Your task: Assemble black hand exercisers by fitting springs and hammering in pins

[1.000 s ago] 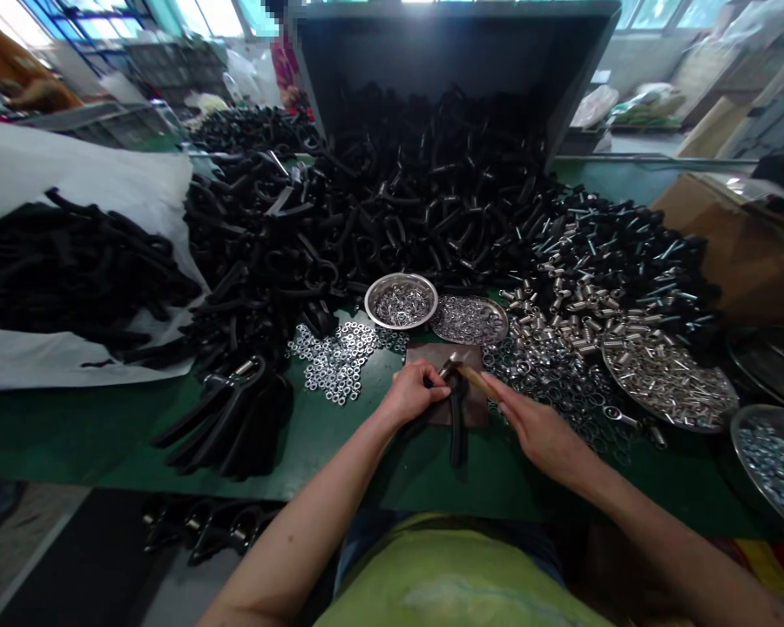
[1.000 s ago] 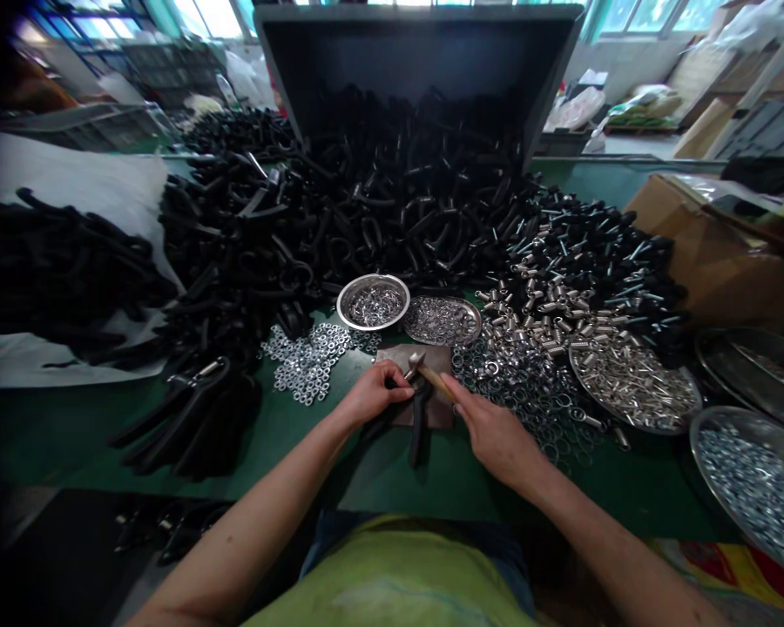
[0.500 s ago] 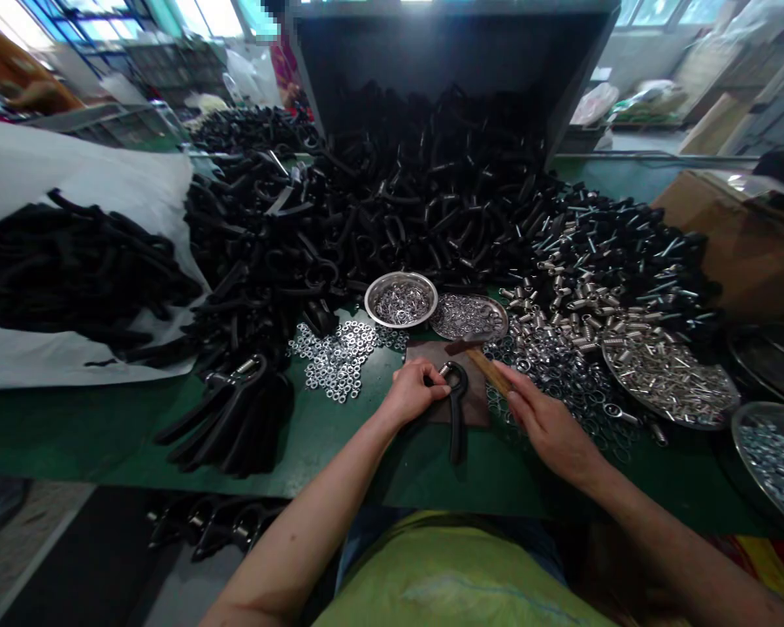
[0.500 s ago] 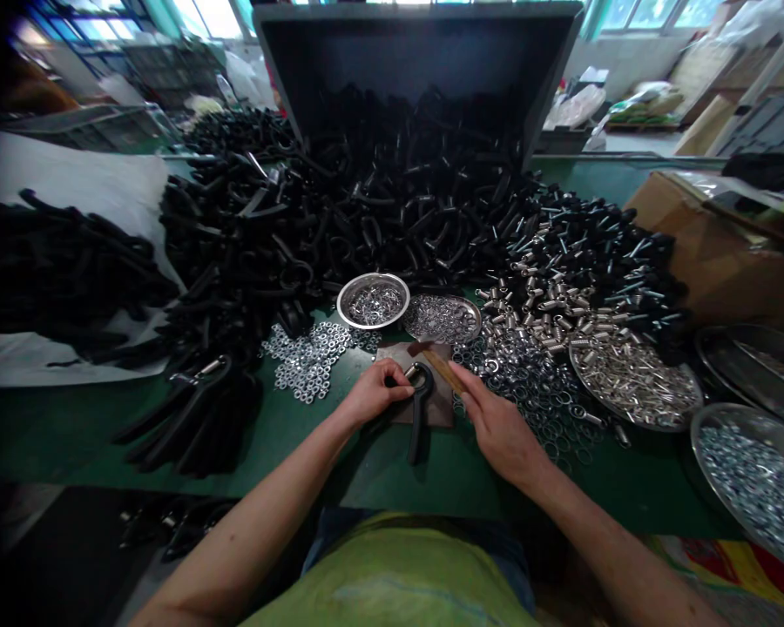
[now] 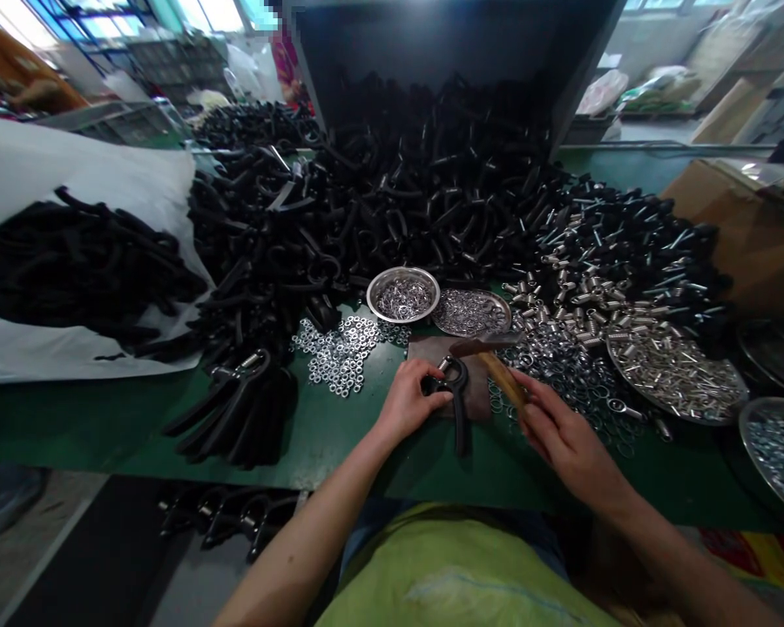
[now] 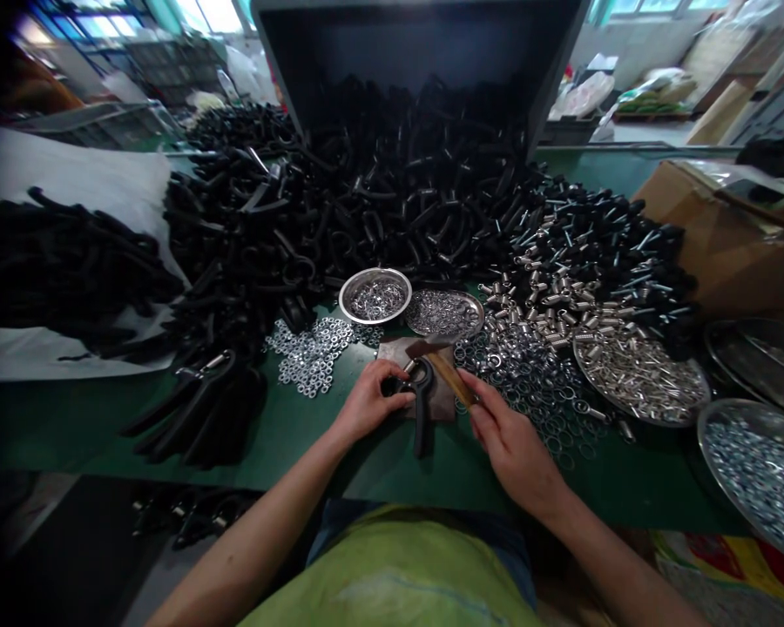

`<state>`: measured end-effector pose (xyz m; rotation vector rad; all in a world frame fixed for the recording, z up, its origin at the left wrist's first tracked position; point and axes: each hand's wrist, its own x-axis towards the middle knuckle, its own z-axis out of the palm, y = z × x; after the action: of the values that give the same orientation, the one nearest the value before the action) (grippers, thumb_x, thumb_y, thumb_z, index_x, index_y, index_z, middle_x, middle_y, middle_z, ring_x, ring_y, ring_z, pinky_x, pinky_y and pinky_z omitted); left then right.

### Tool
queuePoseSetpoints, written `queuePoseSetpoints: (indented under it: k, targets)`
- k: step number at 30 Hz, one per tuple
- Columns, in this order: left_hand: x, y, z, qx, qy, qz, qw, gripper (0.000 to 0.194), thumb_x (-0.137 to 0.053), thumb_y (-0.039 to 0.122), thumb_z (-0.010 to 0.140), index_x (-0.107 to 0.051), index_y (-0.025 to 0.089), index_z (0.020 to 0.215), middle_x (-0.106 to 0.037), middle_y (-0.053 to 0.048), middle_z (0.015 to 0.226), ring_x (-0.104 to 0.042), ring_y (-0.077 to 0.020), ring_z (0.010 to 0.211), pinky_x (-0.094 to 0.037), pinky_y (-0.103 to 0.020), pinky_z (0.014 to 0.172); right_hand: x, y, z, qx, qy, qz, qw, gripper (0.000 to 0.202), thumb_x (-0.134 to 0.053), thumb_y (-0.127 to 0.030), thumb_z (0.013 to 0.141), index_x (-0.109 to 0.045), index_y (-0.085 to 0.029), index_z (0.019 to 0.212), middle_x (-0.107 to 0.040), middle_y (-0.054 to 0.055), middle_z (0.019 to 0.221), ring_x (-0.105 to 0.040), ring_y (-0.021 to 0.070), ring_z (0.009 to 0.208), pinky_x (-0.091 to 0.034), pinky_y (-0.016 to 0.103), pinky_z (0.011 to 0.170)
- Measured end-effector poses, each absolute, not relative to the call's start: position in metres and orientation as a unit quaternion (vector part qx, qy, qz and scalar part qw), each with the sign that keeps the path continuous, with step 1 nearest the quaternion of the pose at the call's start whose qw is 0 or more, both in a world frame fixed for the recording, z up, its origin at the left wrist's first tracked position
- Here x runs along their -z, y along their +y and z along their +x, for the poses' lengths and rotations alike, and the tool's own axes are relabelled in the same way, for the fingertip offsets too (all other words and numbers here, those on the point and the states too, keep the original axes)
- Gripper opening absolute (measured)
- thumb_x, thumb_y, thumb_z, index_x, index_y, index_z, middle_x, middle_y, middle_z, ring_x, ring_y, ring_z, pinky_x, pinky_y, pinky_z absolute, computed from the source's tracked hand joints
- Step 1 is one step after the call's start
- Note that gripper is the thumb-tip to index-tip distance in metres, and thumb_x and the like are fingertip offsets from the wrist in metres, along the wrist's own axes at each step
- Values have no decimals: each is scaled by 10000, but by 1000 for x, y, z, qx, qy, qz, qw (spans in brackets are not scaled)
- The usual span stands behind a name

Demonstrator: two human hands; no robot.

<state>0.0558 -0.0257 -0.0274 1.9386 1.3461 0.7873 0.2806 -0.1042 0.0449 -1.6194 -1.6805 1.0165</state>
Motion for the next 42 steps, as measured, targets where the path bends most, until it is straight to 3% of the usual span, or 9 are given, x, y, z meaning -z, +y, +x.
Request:
queuePoseSetpoints:
  k: [5, 11, 15, 20, 23, 26, 28, 31, 42]
  targets:
    - [26, -46, 53, -311, 590, 713, 217, 418, -750, 315, 673, -548, 205, 1022, -470, -87, 1224, -435, -256, 1156, -376, -386, 975, -45, -125, 286, -287, -679, -566, 370, 480, -366, -280, 935, -338, -337, 1411, -593, 79, 1250, -654, 203, 965, -574, 340, 769]
    - [32, -58, 54, -211, 609, 733, 218, 117, -582, 292, 804, -512, 214, 858, -579, -28, 845, -562, -187, 794, -426, -288, 689, -7, -105, 277, -284, -766, -542, 198, 514, -361, -194, 913, -350, -313, 1413, -564, 49, 1308, -584, 242, 1131, -495, 479, 942]
    - [34, -56, 56, -203, 608, 738, 210, 105, -566, 290, 806, -504, 209, 832, -592, -33, 826, -558, -180, 750, -399, -280, 653, -34, -103, 272, -289, -763, -534, 222, 477, -342, -218, 935, -366, -310, 1403, -533, 32, 1340, -534, 216, 1192, -481, 446, 975]
    - [34, -55, 56, -210, 602, 742, 207, 115, -565, 300, 807, -511, 204, 841, -591, -42, 845, -559, -186, 770, -398, -284, 668, -47, -123, 279, -202, -731, -552, 347, 504, -373, -234, 925, -336, -332, 1418, -654, 62, 1171, -659, 230, 990, -574, 410, 818]
    - [34, -55, 56, -206, 596, 748, 206, 105, -558, 290, 811, -511, 201, 842, -591, -45, 841, -562, -187, 763, -396, -283, 661, -31, -115, 280, -207, -757, -556, 273, 487, -382, -229, 915, -392, -310, 1395, -707, 69, 1036, -693, 245, 864, -579, 444, 777]
    - [34, -55, 57, -199, 595, 752, 201, 98, -549, 287, 817, -507, 200, 828, -590, -45, 829, -563, -184, 747, -393, -280, 645, -29, -103, 276, -244, -779, -546, 192, 491, -372, -206, 919, -384, -310, 1398, -638, 51, 1205, -646, 245, 1023, -531, 460, 890]
    - [34, -55, 58, -198, 598, 752, 194, 106, -549, 295, 819, -508, 198, 826, -591, -45, 827, -564, -184, 748, -393, -279, 646, -36, -102, 274, -228, -774, -545, 225, 508, -360, -199, 927, -335, -313, 1422, -567, 36, 1305, -594, 227, 1117, -506, 431, 940]
    - [32, -54, 58, -193, 601, 752, 191, 117, -557, 298, 815, -512, 191, 830, -593, -43, 824, -566, -181, 745, -393, -274, 644, -37, -105, 275, -197, -772, -541, 271, 526, -352, -189, 930, -294, -310, 1438, -570, 33, 1303, -613, 207, 1087, -538, 387, 898]
    - [29, -50, 59, -162, 607, 751, 201, 117, -577, 284, 793, -531, 182, 828, -617, -41, 820, -585, -175, 736, -379, -258, 626, -21, -66, 275, -180, -757, -583, 233, 492, -333, -241, 941, -317, -266, 1432, -567, 59, 1303, -623, 248, 1067, -535, 436, 874]
